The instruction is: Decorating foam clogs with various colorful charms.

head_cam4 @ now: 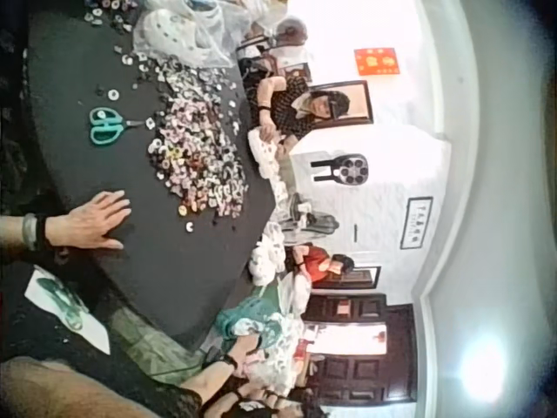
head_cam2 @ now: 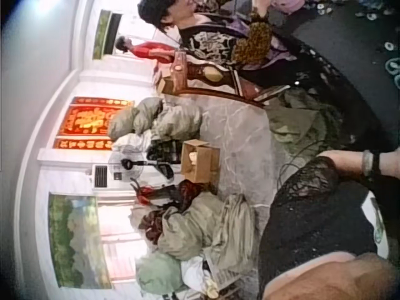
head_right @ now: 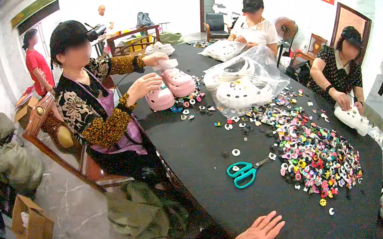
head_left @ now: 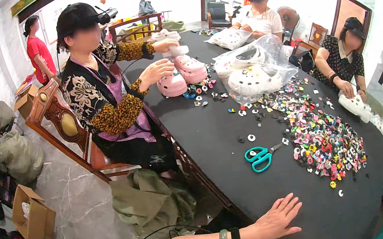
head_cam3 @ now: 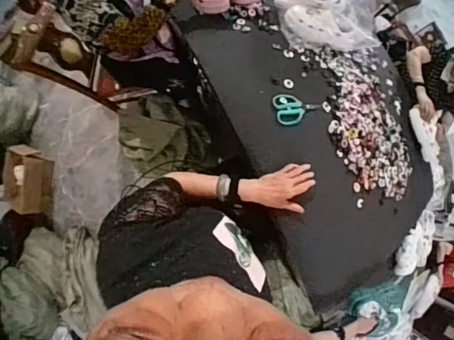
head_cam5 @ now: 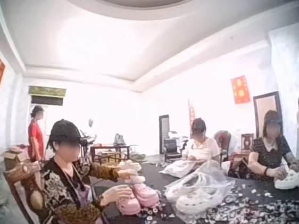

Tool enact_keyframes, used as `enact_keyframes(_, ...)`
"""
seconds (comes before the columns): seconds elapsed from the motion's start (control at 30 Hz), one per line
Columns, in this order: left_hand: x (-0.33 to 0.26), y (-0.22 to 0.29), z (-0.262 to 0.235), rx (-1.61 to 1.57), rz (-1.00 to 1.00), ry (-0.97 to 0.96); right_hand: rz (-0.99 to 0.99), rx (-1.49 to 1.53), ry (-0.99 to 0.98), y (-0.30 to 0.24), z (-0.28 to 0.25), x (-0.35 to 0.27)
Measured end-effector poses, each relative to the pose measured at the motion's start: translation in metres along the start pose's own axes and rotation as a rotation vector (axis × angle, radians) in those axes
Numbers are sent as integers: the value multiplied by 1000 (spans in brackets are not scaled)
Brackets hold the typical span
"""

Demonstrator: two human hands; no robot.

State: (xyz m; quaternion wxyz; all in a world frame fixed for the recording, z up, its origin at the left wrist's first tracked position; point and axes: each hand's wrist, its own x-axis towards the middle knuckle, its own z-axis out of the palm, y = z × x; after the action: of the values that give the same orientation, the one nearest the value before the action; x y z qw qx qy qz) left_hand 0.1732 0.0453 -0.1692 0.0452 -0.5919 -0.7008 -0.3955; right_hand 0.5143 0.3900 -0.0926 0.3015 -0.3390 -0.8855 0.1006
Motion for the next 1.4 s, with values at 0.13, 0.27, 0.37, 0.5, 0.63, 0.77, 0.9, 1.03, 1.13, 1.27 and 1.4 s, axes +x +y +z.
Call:
enact_keyframes(0.13, 2, 1, 9, -7, 18, -72, 8, -61, 86, 36, -21, -8)
enact_keyframes(0.27, 6, 1, -6, 55, 6, -44, 81, -192, 176, 81, -78, -58)
enact_keyframes(0.37, 9, -1, -8, 91, 16, -35, 129, -281, 244, 107, -117, -95)
enact_keyframes(0.5, 16, 1, -9, 108, 34, -60, 145, -337, 306, 136, -132, -121)
enact_keyframes(0.63, 11, 3, -10, 129, 46, -11, 101, -320, 353, 158, -107, -108)
enact_keyframes(0.77, 5, 5, -1, 97, 78, 12, 22, -258, 411, 169, -48, -63)
enact_keyframes(0.9, 3, 6, 11, 52, 83, -14, -37, -223, 472, 163, -6, -31)
enact_keyframes(1.03, 0, -8, 4, 95, 59, 7, 288, 17, 2, 38, -22, -23)
enact_keyframes(1.13, 10, -8, -1, 36, 87, 19, -94, -44, -9, -129, 21, 5)
enact_keyframes(1.27, 0, -47, -3, -379, -49, 128, -454, 59, -261, -234, 97, 18)
enact_keyframes(1.4, 33, -86, -47, 89, -138, 375, -513, 226, -318, -277, 143, 9)
